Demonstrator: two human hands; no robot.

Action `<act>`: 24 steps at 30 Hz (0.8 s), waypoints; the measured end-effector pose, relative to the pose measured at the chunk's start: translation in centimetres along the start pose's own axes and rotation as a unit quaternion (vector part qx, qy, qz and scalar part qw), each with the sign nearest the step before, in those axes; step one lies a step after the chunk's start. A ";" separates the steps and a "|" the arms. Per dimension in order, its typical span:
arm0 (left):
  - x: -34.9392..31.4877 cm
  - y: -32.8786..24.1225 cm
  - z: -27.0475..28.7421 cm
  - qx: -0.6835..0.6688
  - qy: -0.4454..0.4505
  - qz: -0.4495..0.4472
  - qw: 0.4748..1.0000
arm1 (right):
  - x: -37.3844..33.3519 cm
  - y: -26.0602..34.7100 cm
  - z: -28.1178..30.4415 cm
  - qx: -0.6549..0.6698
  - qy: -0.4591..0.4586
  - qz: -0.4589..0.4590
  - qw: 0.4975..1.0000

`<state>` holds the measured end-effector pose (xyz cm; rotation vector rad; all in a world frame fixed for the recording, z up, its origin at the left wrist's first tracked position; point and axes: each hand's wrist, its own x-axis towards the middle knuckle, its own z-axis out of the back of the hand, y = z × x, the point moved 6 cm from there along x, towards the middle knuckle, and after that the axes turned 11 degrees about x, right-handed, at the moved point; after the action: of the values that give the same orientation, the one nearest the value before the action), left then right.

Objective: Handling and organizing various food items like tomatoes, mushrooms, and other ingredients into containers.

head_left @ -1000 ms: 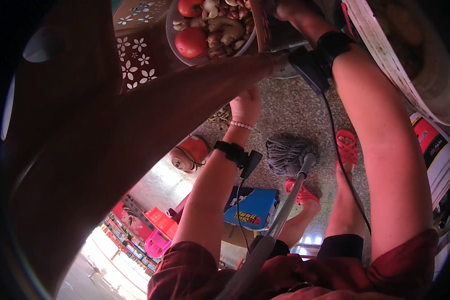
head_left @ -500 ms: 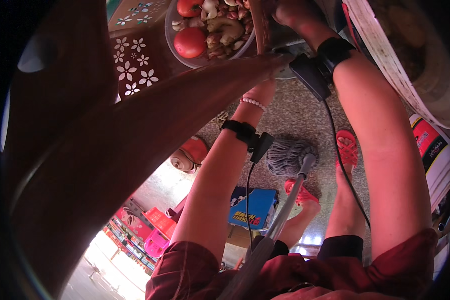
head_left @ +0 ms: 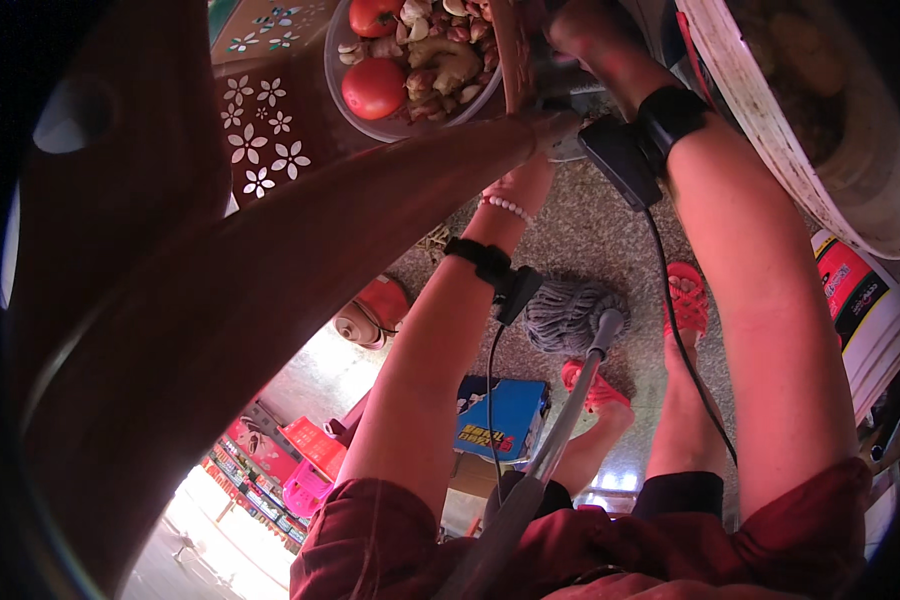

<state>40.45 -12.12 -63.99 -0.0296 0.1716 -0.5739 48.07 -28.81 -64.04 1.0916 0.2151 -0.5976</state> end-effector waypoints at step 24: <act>2.1 -1.9 1.4 -0.205 -0.078 -0.127 0.967 | -2.2 -0.8 1.1 0.030 -0.127 -0.008 0.991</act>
<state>41.44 -14.86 -62.83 -0.5039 0.1321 -0.7800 45.68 -29.29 -63.13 1.0598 -0.0152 -0.7554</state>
